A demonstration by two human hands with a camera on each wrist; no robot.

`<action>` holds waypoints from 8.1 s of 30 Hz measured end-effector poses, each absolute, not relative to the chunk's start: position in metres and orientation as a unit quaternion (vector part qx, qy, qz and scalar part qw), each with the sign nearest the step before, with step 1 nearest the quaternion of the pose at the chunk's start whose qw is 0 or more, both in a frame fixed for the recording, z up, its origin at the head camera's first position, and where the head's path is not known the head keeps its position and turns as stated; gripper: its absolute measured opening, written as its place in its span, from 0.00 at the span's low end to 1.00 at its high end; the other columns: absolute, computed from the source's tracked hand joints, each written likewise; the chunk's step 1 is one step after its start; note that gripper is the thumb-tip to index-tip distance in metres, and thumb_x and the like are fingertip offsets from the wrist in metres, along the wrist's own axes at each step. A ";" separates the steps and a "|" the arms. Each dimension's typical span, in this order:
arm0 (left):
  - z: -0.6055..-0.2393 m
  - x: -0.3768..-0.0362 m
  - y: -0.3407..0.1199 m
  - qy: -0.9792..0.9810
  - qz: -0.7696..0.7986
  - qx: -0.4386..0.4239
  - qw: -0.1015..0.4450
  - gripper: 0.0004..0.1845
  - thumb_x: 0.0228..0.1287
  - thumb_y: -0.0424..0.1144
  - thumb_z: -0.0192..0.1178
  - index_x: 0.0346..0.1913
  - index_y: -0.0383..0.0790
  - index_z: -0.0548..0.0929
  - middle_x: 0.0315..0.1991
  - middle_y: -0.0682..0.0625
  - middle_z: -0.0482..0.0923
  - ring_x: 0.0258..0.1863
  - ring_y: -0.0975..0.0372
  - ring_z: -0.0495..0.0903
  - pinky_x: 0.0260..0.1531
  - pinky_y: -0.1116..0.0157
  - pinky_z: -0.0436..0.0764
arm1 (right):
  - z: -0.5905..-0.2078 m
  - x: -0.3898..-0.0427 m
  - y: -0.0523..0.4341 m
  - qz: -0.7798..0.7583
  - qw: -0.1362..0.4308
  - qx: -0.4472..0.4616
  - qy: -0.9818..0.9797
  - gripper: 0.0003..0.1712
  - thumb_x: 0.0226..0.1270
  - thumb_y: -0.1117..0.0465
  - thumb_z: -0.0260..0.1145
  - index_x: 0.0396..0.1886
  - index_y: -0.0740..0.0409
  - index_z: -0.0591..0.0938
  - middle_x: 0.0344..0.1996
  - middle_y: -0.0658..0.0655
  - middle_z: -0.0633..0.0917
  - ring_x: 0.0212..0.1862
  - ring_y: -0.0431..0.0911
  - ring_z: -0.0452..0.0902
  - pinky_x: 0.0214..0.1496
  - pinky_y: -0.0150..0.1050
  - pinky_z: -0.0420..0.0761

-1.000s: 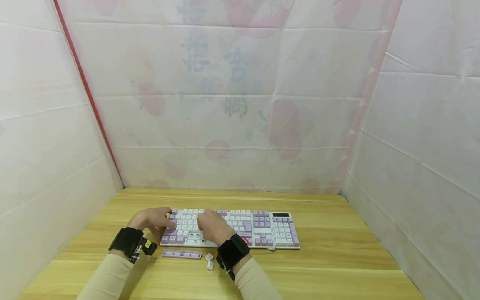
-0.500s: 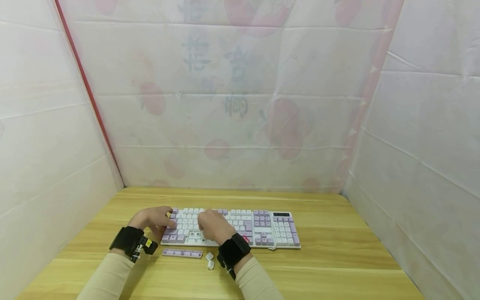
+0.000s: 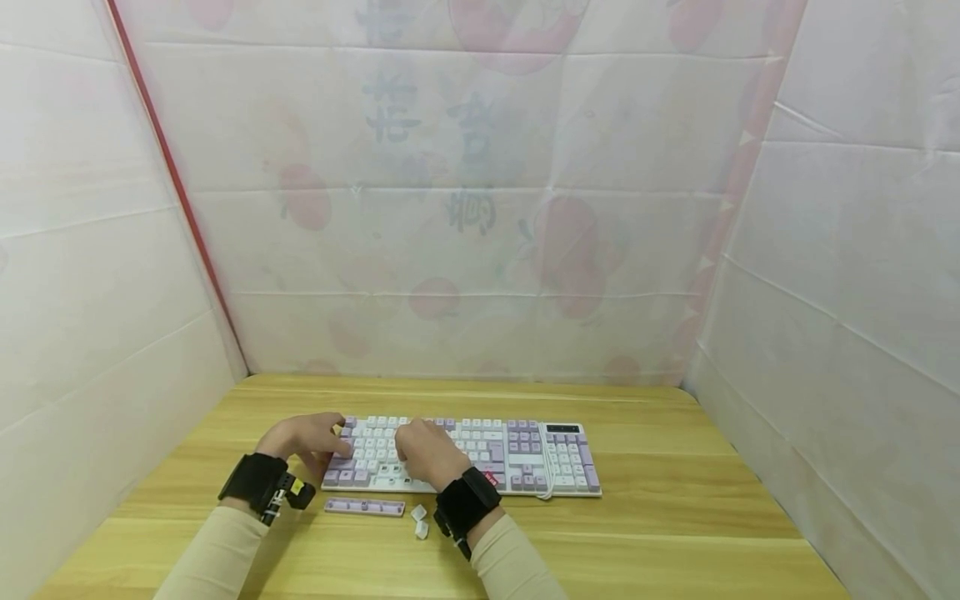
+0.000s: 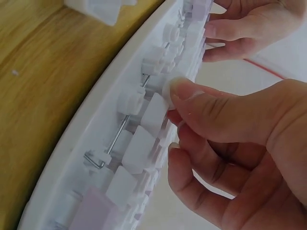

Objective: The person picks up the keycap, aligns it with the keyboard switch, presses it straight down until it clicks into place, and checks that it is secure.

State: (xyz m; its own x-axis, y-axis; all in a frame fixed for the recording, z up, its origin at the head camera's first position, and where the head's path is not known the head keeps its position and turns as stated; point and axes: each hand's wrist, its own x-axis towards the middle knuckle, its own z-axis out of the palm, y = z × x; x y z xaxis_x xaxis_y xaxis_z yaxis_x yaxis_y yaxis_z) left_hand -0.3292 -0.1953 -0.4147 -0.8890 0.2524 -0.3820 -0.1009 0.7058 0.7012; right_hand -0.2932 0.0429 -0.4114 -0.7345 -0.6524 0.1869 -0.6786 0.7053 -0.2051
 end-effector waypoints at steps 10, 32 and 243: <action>-0.415 -0.329 -0.195 0.896 0.377 0.043 0.229 0.43 0.55 0.39 0.64 0.70 0.28 0.55 0.38 0.41 0.79 0.31 0.55 0.83 0.29 0.56 0.85 | -0.409 -0.294 0.046 0.135 0.034 0.364 -0.921 0.25 0.50 0.79 0.63 0.12 0.49 0.65 0.16 0.46 0.67 0.21 0.36 0.49 0.24 0.26 0.56; -0.415 -0.330 -0.195 0.900 0.368 0.045 0.227 0.44 0.55 0.39 0.65 0.70 0.28 0.55 0.41 0.41 0.78 0.34 0.56 0.82 0.31 0.57 0.86 | -0.406 -0.291 0.044 0.149 0.031 0.339 -0.929 0.25 0.59 0.69 0.66 0.08 0.48 0.67 0.13 0.43 0.67 0.21 0.37 0.49 0.28 0.29 0.57; -0.414 -0.330 -0.194 0.894 0.379 0.042 0.235 0.38 0.57 0.38 0.65 0.67 0.29 0.60 0.38 0.41 0.80 0.32 0.55 0.83 0.31 0.56 0.86 | -0.391 -0.297 0.046 0.115 -0.025 0.268 -0.956 0.10 0.42 0.70 0.77 0.19 0.52 0.85 0.21 0.44 0.81 0.25 0.37 0.75 0.26 0.27 0.77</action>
State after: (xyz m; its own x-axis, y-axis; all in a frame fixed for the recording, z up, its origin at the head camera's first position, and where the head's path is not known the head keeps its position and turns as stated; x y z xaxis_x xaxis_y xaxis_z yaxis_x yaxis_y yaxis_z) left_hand -0.3299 -0.1937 -0.4136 -0.8864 0.2530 -0.3876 -0.1025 0.7093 0.6974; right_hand -0.2972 0.0464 -0.3910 -0.8548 -0.5187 0.0144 -0.5075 0.8298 -0.2323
